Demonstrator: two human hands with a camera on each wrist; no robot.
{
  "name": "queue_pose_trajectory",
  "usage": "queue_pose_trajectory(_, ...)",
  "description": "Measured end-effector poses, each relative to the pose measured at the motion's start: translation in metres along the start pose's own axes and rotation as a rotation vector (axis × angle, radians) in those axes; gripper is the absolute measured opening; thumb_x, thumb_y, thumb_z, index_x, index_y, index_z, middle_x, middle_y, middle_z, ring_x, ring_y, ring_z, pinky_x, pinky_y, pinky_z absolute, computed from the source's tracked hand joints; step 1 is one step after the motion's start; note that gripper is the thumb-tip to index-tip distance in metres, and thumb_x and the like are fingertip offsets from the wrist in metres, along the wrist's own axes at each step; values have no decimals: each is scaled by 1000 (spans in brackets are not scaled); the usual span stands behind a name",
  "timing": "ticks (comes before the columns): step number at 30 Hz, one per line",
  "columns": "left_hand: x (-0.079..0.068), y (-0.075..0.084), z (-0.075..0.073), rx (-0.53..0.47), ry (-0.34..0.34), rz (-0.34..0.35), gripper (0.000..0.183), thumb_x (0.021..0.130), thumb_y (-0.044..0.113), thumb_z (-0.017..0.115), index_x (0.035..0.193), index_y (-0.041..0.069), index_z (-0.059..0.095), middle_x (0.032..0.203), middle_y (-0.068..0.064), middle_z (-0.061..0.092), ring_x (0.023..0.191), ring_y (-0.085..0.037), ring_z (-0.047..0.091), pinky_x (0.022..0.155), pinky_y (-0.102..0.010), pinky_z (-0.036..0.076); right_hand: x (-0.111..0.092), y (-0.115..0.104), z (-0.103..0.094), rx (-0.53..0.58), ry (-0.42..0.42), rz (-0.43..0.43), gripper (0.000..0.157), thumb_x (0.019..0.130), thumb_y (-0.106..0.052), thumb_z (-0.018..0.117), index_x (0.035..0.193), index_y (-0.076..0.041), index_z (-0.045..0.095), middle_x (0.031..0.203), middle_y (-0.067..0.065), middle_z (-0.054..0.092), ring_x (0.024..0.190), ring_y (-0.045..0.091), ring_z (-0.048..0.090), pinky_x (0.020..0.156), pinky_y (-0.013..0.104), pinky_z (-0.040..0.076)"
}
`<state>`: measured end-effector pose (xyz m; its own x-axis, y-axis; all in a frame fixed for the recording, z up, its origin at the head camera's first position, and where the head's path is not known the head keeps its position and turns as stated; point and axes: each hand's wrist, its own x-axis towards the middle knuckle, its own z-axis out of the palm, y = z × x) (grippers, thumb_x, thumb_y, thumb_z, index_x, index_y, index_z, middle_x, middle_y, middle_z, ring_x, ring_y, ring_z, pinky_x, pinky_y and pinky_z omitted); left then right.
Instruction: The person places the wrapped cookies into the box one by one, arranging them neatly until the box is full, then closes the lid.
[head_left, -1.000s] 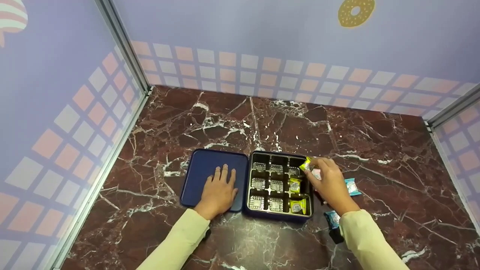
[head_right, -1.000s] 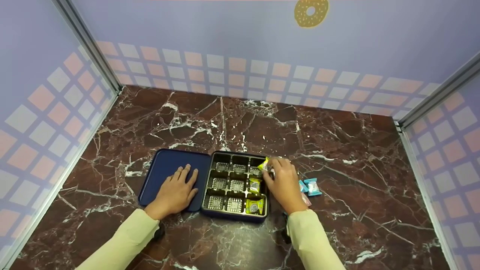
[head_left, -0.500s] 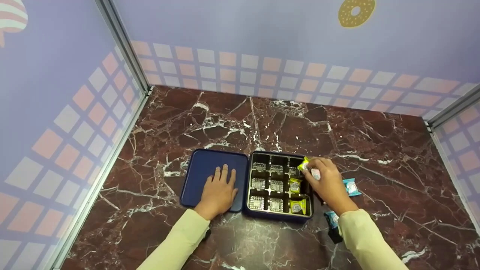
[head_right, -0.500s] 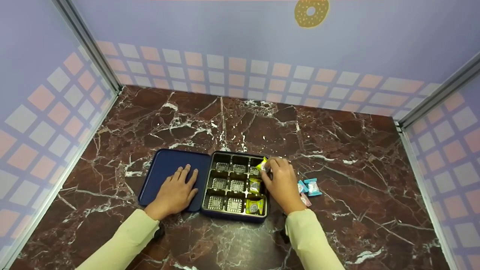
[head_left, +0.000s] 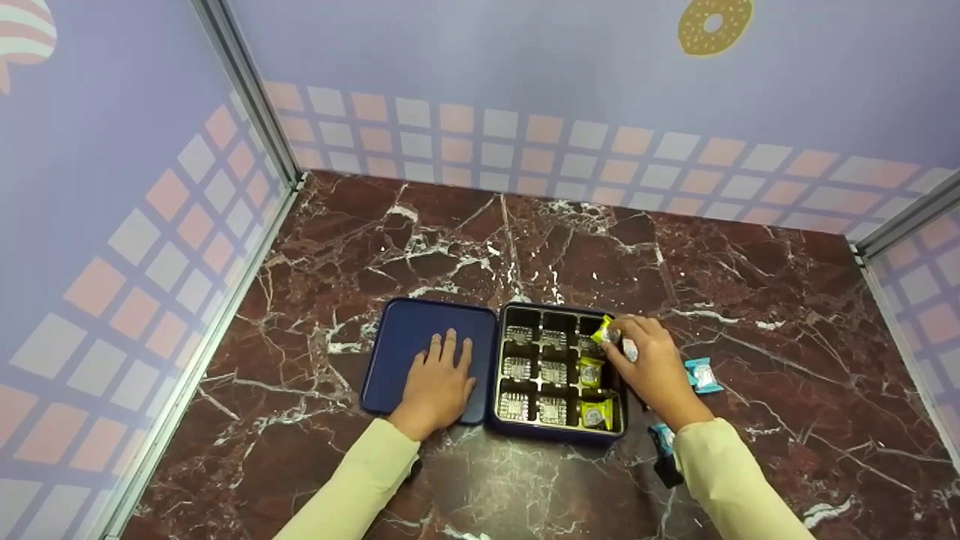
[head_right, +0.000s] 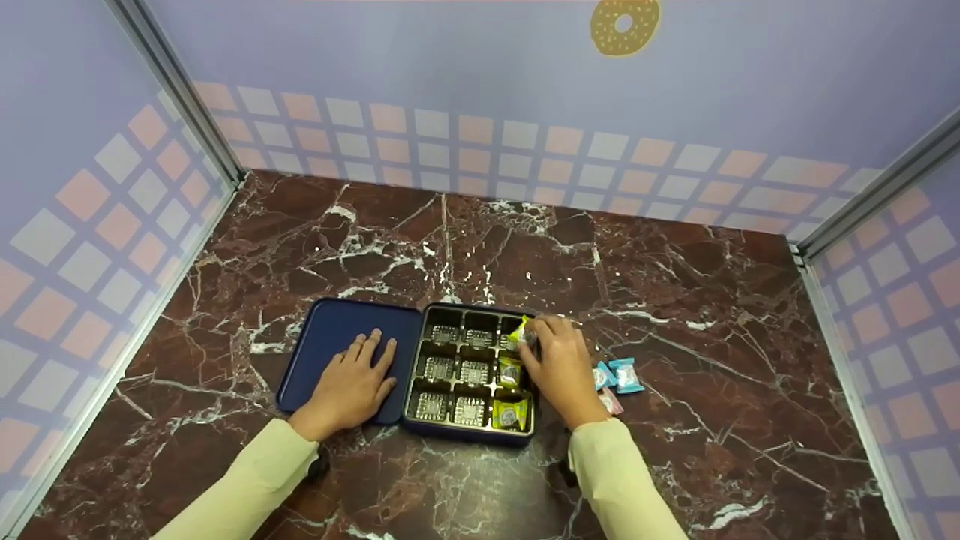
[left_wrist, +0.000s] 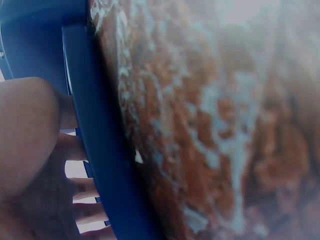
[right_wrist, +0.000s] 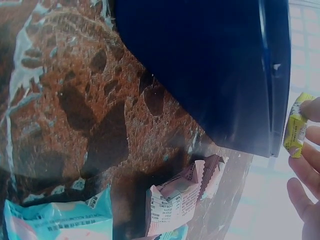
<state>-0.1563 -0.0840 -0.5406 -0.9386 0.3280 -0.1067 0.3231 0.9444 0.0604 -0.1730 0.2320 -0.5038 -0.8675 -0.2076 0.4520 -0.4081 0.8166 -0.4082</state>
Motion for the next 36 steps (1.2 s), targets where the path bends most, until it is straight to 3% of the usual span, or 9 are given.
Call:
queue_pose_trajectory(7,0,1,-1,-16,-7,-5,61,100,41,47,152,13,33,156,-18,30,142,-38,32,108,-51,36,0,0,2,3,-16,4,18,81,-10,77,97,-6,68,109,15,67,98,32,60,88,48,46)
queue_pose_trajectory(23,1,0,1,-9,-9,-5,61,100,42,46,152,13,32,157,-19,29,142,-39,32,108,-51,36,2,1,6,8,-41,-10,16,82,-10,77,95,-7,70,111,11,70,103,30,61,86,48,45)
queue_pose_trajectory(31,0,0,0,8,-6,2,61,100,42,45,152,13,32,156,-19,30,142,-38,33,107,-51,37,3,2,8,43,-27,-26,12,80,-6,78,81,-9,67,111,11,70,101,30,61,92,47,46)
queue_pose_trajectory(36,0,0,0,18,-12,2,61,101,42,44,153,13,31,156,-19,30,142,-38,33,107,-50,37,4,3,10,56,-15,-43,13,78,-5,78,82,-8,67,110,10,71,101,30,61,92,44,46)
